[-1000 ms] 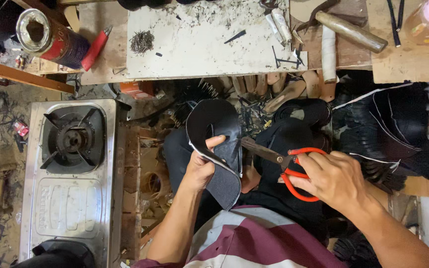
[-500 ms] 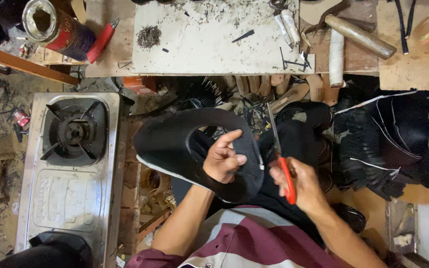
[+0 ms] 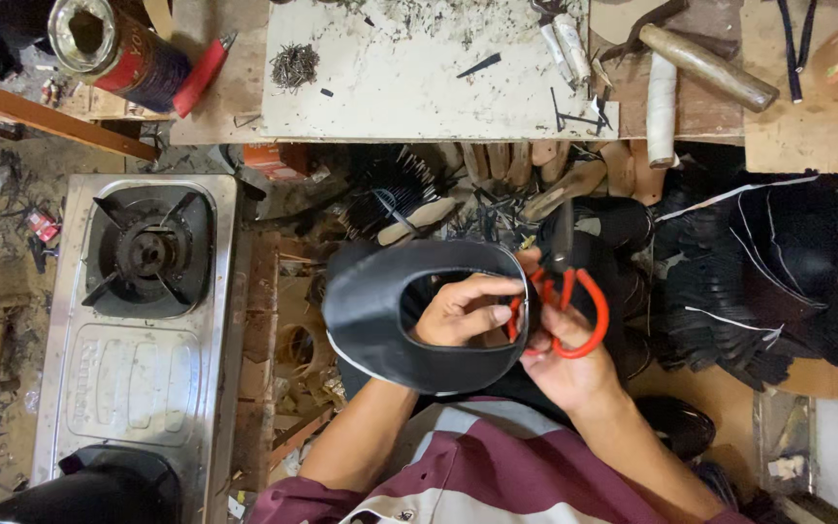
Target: The person sits on the floor and uses red-handled scissors to trim the edges of a black shoe upper. They repeatedly cut along the perimeter, rotate the piece, and trim small sections to shape the material.
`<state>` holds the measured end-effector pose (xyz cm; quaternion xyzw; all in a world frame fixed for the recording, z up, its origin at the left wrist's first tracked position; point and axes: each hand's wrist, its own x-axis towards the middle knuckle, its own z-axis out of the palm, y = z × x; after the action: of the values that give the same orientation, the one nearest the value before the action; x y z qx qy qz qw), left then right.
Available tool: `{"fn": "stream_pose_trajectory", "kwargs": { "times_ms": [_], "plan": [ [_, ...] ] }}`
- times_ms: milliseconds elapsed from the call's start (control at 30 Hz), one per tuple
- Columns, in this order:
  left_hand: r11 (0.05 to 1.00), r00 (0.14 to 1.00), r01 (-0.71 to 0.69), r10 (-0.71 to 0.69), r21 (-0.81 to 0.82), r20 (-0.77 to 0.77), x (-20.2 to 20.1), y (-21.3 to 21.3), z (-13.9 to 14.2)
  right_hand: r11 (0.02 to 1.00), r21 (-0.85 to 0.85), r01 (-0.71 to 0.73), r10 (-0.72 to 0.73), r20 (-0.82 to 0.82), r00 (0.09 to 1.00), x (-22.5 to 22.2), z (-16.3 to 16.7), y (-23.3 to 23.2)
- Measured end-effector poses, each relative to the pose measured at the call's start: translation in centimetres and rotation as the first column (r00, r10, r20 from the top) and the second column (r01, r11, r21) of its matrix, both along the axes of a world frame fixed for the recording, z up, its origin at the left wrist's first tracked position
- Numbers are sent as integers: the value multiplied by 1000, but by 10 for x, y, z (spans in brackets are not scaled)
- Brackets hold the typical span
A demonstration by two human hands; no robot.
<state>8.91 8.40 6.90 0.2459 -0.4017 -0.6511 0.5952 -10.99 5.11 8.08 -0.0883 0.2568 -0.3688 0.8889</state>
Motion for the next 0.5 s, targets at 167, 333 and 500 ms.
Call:
{"fn": "stream_pose_trajectory", "kwargs": {
  "times_ms": [167, 333, 500],
  "plan": [
    [952, 976, 218, -216, 213, -32, 8, 6, 4, 975, 65, 215, -212, -39, 976, -7, 13, -20],
    [931, 930, 329, -289, 160, -227, 6, 20, 1, 946, 119, 303, -290, -114, 950, -12, 11, -40],
    [964, 966, 210, -231, 166, 116, 13, 15, -11, 961, 73, 267, -259, -101, 961, -20, 11, -47]
  ]
}}
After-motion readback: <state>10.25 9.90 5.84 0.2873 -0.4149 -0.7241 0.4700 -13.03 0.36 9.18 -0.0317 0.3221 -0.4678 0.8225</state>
